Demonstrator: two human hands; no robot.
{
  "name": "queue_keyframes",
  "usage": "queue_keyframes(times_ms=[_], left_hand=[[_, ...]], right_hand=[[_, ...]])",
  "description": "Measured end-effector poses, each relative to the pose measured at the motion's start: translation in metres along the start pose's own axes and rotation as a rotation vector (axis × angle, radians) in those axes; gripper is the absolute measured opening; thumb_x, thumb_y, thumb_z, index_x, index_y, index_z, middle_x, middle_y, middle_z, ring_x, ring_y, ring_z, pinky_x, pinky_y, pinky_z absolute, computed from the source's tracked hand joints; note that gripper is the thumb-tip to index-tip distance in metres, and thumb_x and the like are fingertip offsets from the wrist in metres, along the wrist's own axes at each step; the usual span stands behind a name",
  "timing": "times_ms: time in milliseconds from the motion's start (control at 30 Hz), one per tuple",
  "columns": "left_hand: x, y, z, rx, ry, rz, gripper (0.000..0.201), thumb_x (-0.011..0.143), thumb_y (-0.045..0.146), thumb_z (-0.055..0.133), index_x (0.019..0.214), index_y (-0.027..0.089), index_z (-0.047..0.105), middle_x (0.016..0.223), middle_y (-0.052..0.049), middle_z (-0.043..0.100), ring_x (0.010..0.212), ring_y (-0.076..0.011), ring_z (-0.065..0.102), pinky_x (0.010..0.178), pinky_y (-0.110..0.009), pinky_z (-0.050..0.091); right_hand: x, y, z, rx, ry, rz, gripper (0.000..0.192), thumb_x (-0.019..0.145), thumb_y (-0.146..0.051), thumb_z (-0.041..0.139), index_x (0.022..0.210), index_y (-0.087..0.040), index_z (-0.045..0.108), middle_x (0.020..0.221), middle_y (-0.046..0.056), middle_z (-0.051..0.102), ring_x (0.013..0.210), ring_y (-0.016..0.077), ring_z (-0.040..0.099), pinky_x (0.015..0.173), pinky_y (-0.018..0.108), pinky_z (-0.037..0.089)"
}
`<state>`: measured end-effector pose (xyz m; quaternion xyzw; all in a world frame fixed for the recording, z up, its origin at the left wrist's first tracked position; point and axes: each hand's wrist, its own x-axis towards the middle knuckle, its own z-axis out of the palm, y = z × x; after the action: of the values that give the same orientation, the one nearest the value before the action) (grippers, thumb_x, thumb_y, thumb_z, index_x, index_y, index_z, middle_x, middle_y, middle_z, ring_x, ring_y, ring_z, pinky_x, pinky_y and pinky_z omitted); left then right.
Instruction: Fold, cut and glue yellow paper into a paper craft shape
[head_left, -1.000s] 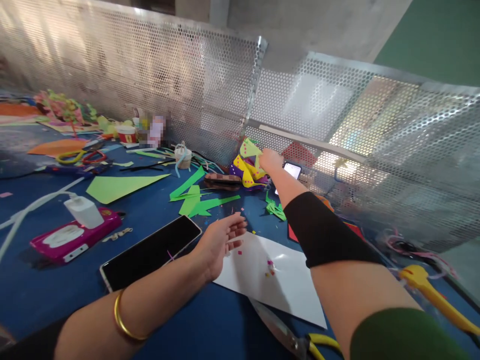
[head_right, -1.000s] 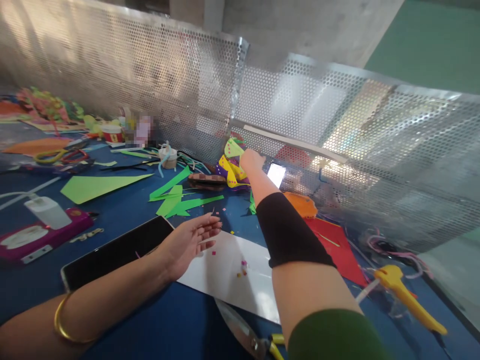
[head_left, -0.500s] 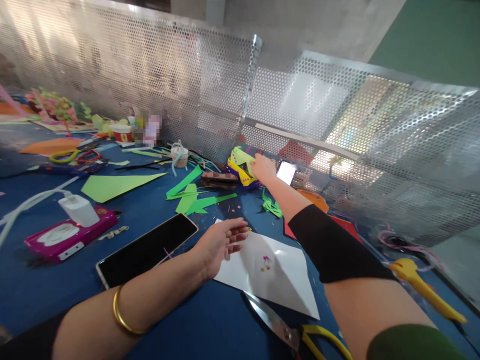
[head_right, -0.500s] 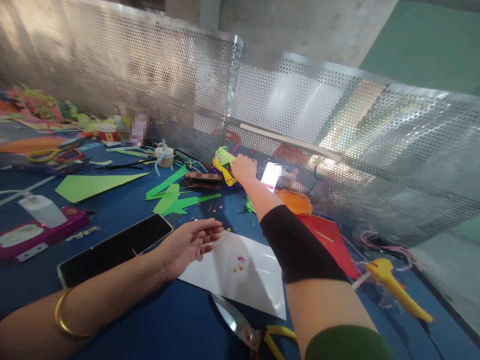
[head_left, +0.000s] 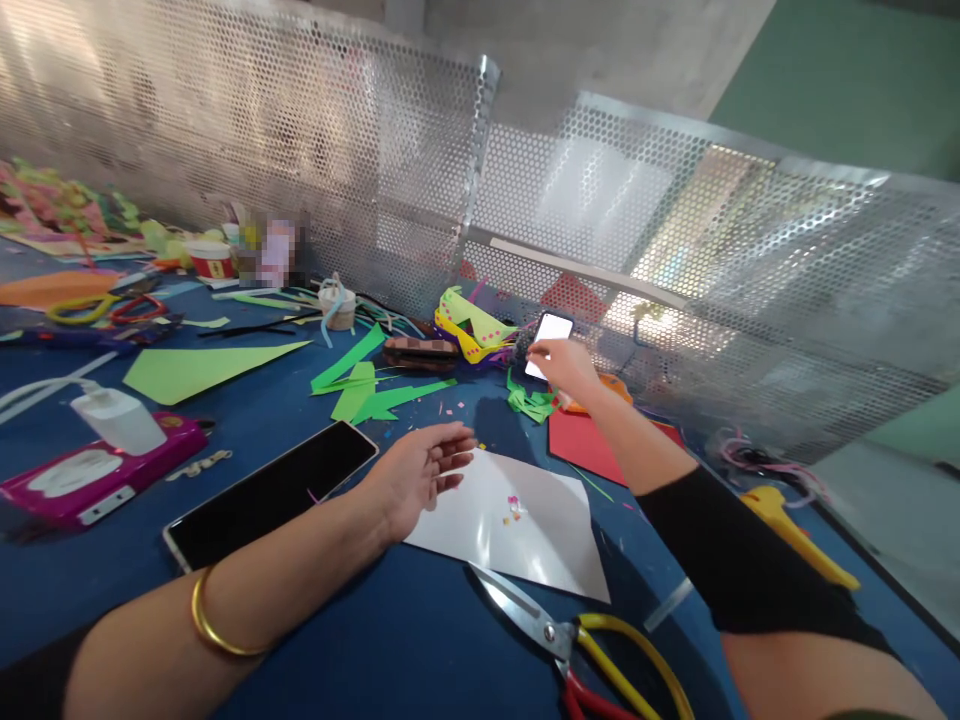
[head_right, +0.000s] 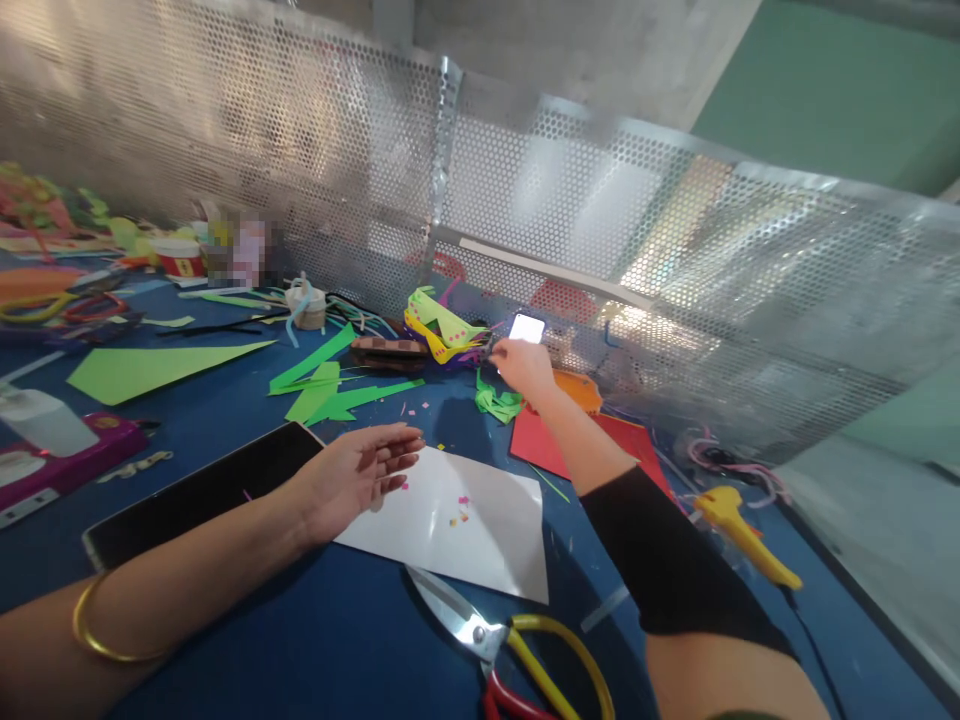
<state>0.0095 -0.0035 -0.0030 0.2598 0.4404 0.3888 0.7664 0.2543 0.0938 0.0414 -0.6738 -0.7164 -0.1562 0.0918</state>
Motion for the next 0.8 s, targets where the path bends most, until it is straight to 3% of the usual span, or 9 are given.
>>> queue_keyframes(times_ms=[67,200,300,467,600,733,800], left_hand=[[0.001,-0.002,0.000,0.014,0.003,0.000,0.012,0.079,0.025,0.070,0.078,0.014,0.074,0.094,-0.010,0.072,0.075,-0.0149,0.061,0.063,-0.025,0.046],[0.000,-0.005,0.001,0.033,0.019,-0.007,0.011,0.077,0.025,0.072,0.078,0.014,0.073,0.095,-0.011,0.071,0.073,-0.0145,0.062,0.060,-0.024,0.046],[0.000,-0.005,0.001,0.044,0.018,-0.018,0.011,0.078,0.024,0.071,0.079,0.013,0.073,0.094,-0.010,0.071,0.073,-0.0144,0.062,0.059,-0.023,0.046],[0.001,-0.001,0.000,0.028,0.014,-0.017,0.012,0.079,0.023,0.070,0.081,0.012,0.073,0.090,-0.008,0.070,0.071,-0.0129,0.062,0.057,-0.022,0.047],[0.002,0.000,0.001,0.027,0.019,-0.010,0.008,0.079,0.020,0.070,0.080,0.013,0.073,0.087,-0.008,0.070,0.068,-0.0124,0.062,0.056,-0.022,0.046],[0.004,-0.003,0.000,0.051,0.047,0.049,0.006,0.078,0.017,0.072,0.083,0.014,0.074,0.090,-0.009,0.072,0.071,-0.0121,0.063,0.059,-0.021,0.046],[0.005,-0.004,0.000,0.072,0.031,0.074,0.010,0.078,0.016,0.072,0.088,0.015,0.074,0.091,-0.009,0.073,0.071,-0.0126,0.064,0.057,-0.021,0.045]], right_hand=[[-0.026,0.005,0.010,-0.027,-0.092,-0.092,0.022,0.087,-0.034,0.057,0.098,-0.025,0.074,0.096,0.003,0.076,0.092,0.0203,0.066,0.083,0.029,0.040],[-0.057,0.005,0.030,-0.123,-0.156,-0.203,0.018,0.080,-0.027,0.062,0.085,-0.016,0.076,0.086,0.012,0.075,0.093,0.0267,0.064,0.098,0.040,0.030],[-0.063,0.004,0.040,-0.161,-0.143,-0.236,0.020,0.079,-0.015,0.056,0.082,-0.013,0.075,0.084,0.016,0.073,0.092,0.0282,0.062,0.104,0.046,0.021],[-0.061,0.005,0.050,-0.133,-0.070,-0.231,0.025,0.082,-0.010,0.050,0.077,-0.013,0.074,0.078,0.013,0.071,0.086,0.0260,0.058,0.107,0.045,0.018],[-0.061,0.007,0.044,-0.037,0.059,-0.134,0.030,0.088,-0.011,0.045,0.080,-0.016,0.073,0.079,0.011,0.069,0.091,0.0255,0.055,0.107,0.046,0.019],[-0.061,0.004,0.020,0.124,0.228,0.004,0.030,0.095,-0.020,0.041,0.096,-0.018,0.071,0.100,0.012,0.070,0.110,0.0283,0.052,0.108,0.052,0.017],[-0.063,-0.006,0.008,0.236,0.231,0.008,0.026,0.095,-0.025,0.045,0.100,-0.020,0.069,0.101,0.010,0.072,0.107,0.0267,0.057,0.104,0.048,0.028]])
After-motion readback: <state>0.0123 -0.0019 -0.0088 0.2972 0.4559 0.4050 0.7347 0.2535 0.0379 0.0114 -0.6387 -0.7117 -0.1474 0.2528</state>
